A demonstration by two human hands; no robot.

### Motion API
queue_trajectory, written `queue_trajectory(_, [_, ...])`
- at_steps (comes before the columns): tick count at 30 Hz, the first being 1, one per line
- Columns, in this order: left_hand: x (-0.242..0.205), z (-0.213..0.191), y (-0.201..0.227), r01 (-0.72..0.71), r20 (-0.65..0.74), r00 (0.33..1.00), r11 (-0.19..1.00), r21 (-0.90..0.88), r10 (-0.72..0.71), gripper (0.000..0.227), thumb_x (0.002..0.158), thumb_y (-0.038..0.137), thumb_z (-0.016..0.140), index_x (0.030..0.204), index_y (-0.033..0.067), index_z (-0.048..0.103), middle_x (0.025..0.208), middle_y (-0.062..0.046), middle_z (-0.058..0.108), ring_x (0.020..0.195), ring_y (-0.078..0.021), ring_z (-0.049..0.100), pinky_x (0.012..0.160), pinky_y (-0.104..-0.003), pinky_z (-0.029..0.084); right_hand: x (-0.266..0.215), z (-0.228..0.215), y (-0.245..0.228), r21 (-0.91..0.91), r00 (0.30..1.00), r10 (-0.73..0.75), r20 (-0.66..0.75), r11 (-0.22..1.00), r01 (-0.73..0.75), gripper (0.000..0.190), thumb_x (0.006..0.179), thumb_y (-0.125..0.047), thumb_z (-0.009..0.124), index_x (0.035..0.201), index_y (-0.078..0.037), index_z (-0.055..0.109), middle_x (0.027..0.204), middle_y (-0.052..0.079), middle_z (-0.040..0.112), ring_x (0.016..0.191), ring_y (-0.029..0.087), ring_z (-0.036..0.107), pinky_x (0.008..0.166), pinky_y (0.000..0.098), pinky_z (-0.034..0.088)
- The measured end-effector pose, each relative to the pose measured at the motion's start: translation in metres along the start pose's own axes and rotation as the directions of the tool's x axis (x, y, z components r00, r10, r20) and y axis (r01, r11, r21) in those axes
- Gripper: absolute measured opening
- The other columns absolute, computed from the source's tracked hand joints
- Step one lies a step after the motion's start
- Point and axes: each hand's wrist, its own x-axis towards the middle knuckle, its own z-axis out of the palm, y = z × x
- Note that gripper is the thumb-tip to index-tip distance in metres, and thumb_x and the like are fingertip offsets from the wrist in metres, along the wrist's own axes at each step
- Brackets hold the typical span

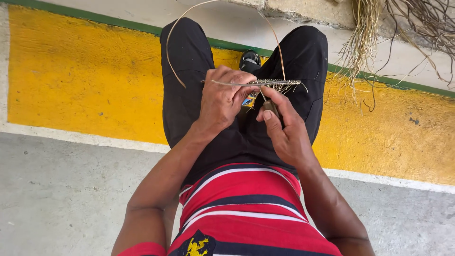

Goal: Weaving a circular basket or mat using natural fiber strips.

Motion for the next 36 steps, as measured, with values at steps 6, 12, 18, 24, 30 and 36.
queue_trajectory(6, [0.0,-0.003,0.003,-0.058,0.03,0.998,0.998,0.029,0.058,0.023,0.094,0.015,0.078,0.114,0.0116,0.068,0.108,0.0,0.072,0.095,-0.0226,0.063,0.087,-0.041,0.042,0.008,0.005,0.011,-0.256,0.96,-0.277,-0.03,0.931,0.261,0.036,0.108,-0.012,0.052,0.143,-0.003,0.047,0.103,0.004,0.062,0.088,0.007,0.058,0.082,0.0206,0.047])
queue_trajectory(12, [0.009,-0.013,0.004,-0.037,0.021,0.999,0.999,0.016,0.037,0.023,0.091,0.016,0.076,0.113,0.0152,0.072,0.107,-0.001,0.073,0.095,-0.0204,0.064,0.085,-0.039,0.04,0.01,0.0,0.015,0.587,0.992,0.074,0.104,0.8,-0.121,0.038,0.108,-0.012,0.053,0.145,-0.004,0.049,0.101,0.006,0.063,0.056,0.002,0.044,0.047,0.0173,0.037])
queue_trajectory(18, [-0.001,0.0,-0.006,0.012,0.009,1.0,1.0,-0.001,-0.012,0.019,0.093,0.018,0.078,0.111,0.0157,0.07,0.104,0.003,0.073,0.097,-0.0191,0.066,0.089,-0.038,0.041,0.005,0.0,0.007,-0.228,0.976,-0.22,0.003,0.95,0.215,0.043,0.11,-0.009,0.053,0.152,-0.003,0.047,0.111,0.007,0.063,0.095,0.012,0.061,0.087,0.0269,0.051])
queue_trajectory(24, [-0.003,-0.001,-0.004,0.007,0.042,0.999,1.0,-0.005,-0.006,0.021,0.095,0.014,0.076,0.116,0.0159,0.071,0.105,0.002,0.073,0.098,-0.0188,0.065,0.089,-0.036,0.042,0.006,0.004,0.003,-0.249,0.991,-0.135,-0.01,0.96,0.129,0.043,0.105,-0.008,0.057,0.148,-0.004,0.049,0.109,0.007,0.065,0.095,0.014,0.066,0.089,0.029,0.053])
queue_trajectory(30, [-0.005,0.002,0.002,-0.011,-0.008,1.0,1.0,-0.004,0.011,0.023,0.096,0.012,0.076,0.117,0.0152,0.069,0.106,0.002,0.073,0.099,-0.0184,0.066,0.09,-0.036,0.041,0.006,0.007,0.008,-0.322,0.986,-0.157,-0.057,0.938,0.131,0.042,0.104,-0.007,0.058,0.144,-0.003,0.049,0.107,0.008,0.065,0.094,0.013,0.069,0.085,0.0295,0.054])
queue_trajectory(36, [0.002,0.007,-0.01,0.066,-0.024,0.997,0.997,-0.039,-0.067,0.029,0.094,0.014,0.079,0.119,0.0085,0.067,0.099,0.001,0.072,0.093,-0.0188,0.066,0.088,-0.037,0.046,0.01,0.003,0.001,-0.002,0.991,0.12,-0.053,0.993,-0.12,0.043,0.108,-0.008,0.056,0.151,-0.005,0.051,0.1,0.013,0.065,0.075,0.017,0.052,0.068,0.0336,0.045])
